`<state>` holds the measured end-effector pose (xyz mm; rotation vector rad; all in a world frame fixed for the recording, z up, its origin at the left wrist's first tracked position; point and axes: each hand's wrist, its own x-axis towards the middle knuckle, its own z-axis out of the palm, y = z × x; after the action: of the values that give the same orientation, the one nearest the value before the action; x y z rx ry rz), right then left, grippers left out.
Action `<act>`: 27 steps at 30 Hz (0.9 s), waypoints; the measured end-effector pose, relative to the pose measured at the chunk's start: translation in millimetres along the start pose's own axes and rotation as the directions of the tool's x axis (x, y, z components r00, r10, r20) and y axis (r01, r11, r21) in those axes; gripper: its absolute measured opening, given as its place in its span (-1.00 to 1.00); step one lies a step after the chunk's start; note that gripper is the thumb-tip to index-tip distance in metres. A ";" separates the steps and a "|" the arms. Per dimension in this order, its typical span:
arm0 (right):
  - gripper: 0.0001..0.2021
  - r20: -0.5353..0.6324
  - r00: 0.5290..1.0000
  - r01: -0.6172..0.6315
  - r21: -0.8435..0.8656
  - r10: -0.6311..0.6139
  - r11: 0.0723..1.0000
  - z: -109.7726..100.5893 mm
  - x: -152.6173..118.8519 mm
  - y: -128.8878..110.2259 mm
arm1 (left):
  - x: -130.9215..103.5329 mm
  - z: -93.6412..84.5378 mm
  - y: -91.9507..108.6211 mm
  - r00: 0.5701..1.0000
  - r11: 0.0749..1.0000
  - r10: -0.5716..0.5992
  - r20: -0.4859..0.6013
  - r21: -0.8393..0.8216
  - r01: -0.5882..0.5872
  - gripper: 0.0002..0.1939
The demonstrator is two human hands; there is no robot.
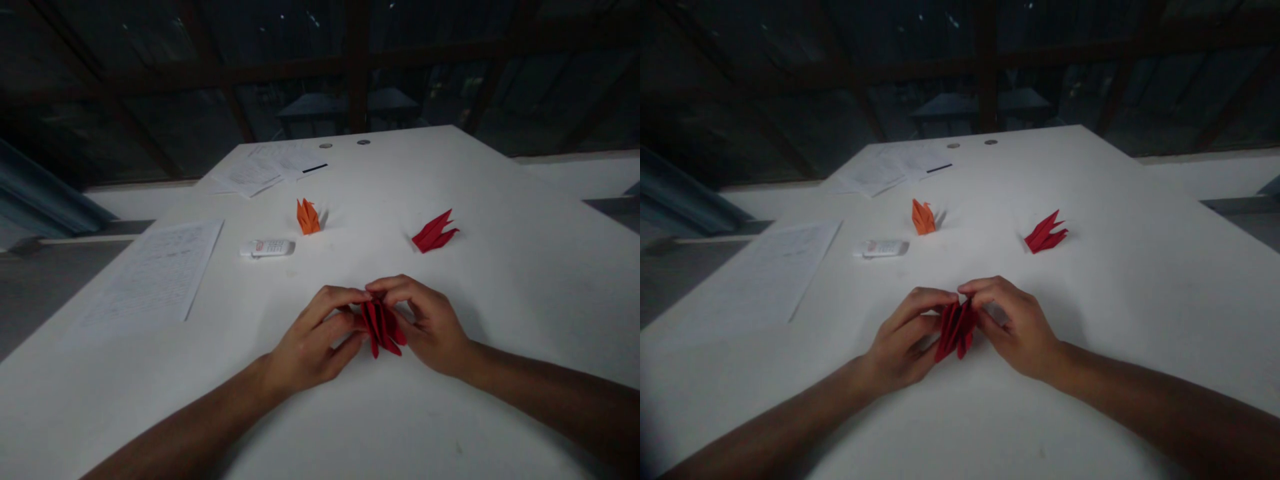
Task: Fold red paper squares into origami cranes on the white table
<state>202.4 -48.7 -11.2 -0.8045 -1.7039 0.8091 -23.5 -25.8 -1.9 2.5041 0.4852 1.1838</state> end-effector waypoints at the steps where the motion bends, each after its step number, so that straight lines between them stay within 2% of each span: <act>1: -0.83 0.001 1.000 0.012 -0.008 -0.012 1.000 0.2 0.1 0.5 | 0.1 -0.4 0.3 1.000 1.000 0.001 -0.015 0.014 -0.001 -0.74; 9: -0.76 0.000 0.998 0.062 -0.028 -0.062 0.998 0.1 1.4 1.5 | -0.7 -2.7 -1.0 0.999 0.998 -0.021 -0.026 0.053 0.022 -0.72; 18: -0.78 0.015 0.992 0.130 -0.038 -0.129 0.991 0.2 4.1 -0.8 | -0.3 -3.9 -0.5 1.000 0.999 -0.020 -0.014 0.024 0.021 -0.69; 27: -0.76 0.023 0.977 0.211 -0.077 -0.210 0.974 1.3 5.3 -4.3 | -0.5 -3.2 -1.5 0.998 1.000 0.018 -0.063 0.013 -0.018 -0.71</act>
<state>199.3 -46.8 -5.2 -0.6583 -1.8082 0.6065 -26.6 -24.3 -1.0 2.4926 0.4882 1.2738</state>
